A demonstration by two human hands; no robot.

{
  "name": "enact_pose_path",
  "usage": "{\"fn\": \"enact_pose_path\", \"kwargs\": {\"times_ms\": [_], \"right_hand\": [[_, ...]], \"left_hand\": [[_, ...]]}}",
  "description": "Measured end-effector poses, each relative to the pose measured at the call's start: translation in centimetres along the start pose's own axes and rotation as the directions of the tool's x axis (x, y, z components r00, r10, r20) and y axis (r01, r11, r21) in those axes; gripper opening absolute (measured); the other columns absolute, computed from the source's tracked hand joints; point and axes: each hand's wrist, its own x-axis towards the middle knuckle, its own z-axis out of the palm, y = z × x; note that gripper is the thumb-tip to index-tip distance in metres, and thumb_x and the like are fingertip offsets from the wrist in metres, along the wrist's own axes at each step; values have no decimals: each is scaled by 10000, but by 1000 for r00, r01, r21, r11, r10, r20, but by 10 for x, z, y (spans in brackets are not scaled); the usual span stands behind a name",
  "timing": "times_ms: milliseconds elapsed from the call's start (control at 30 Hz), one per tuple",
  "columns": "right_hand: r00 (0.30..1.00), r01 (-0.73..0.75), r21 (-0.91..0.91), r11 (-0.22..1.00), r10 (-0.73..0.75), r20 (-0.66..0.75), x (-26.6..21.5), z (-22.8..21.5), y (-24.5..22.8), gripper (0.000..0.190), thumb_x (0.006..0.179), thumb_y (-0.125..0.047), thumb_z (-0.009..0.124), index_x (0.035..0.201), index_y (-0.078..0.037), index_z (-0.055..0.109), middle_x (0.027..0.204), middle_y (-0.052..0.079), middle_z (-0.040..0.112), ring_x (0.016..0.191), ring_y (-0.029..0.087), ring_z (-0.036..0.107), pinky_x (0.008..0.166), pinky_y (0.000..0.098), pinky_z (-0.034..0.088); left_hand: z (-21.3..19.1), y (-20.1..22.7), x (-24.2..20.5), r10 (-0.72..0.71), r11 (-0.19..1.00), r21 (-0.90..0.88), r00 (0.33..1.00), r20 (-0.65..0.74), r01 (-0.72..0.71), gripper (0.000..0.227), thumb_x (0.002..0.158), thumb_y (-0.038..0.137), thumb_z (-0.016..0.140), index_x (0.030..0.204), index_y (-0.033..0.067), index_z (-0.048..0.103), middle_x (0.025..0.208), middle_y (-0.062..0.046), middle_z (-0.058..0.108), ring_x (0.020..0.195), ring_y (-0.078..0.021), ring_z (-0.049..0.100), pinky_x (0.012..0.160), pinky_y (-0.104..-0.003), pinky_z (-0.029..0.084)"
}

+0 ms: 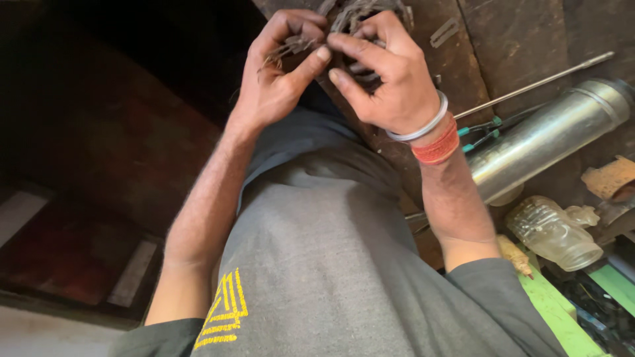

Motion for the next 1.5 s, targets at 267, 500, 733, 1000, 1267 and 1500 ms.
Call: {"fn": "enact_pose_path", "kwargs": {"times_ms": [267, 500, 733, 1000, 1267, 1500], "right_hand": [[996, -27, -84, 996, 20, -84, -8, 12, 15, 121, 1058, 3, 768, 1143, -11, 684, 1088, 133, 639, 964, 292, 685, 829, 339, 564], [995, -42, -84, 996, 33, -98, -10, 9, 20, 64, 1095, -5, 715, 1125, 10, 660, 1081, 150, 667, 932, 303, 695, 762, 342, 561], [1000, -1, -13, 1000, 0, -27, -12, -1, 21, 78, 1123, -36, 699, 1135, 8, 637, 1100, 150, 680, 955, 287, 705, 832, 334, 573], [991, -52, 40, 998, 56, -122, -18, 13, 17, 83, 1118, -44, 688, 1109, 17, 633, 1095, 148, 707, 932, 268, 726, 825, 327, 585], [997, 19, 136, 991, -8, -81, -20, 11, 23, 91, 1081, -36, 691, 1059, 35, 639, 938, 135, 731, 844, 249, 757, 794, 322, 614], [968, -130, 407, 904, 204, -144, -25, 8, 26, 134, 1160, -80, 688, 1165, 49, 650, 1019, 159, 779, 891, 187, 769, 810, 275, 634]], "left_hand": [[4, 1, -2, 6, 1000, 2, 1000, -27, -6, 159, 1123, 111, 723, 1172, 26, 598, 1287, -48, 634, 1083, -104, 595, 965, -268, 518], [10, 8, -1, -78, 997, -7, 994, -76, 77, 148, 1087, 109, 723, 1145, 30, 612, 1264, -34, 660, 1042, -97, 597, 929, -279, 531], [9, 5, -2, -19, 1000, 8, 998, -60, 20, 130, 1103, 95, 717, 1145, 26, 615, 1290, -39, 647, 1091, -102, 596, 968, -281, 521], [8, -2, 2, -24, 998, -56, 998, -50, 21, 152, 1083, 111, 740, 1137, 17, 635, 1271, -55, 666, 1116, -107, 611, 996, -277, 517], [21, -4, -1, -40, 997, -76, 985, -169, 28, 154, 1079, 122, 743, 1141, 16, 650, 1273, -65, 690, 1094, -101, 630, 985, -266, 527], [26, -4, -12, -74, 989, -140, 967, -243, 41, 239, 1027, 109, 766, 1187, 20, 612, 1245, -35, 678, 1107, -96, 635, 980, -284, 552]]}}
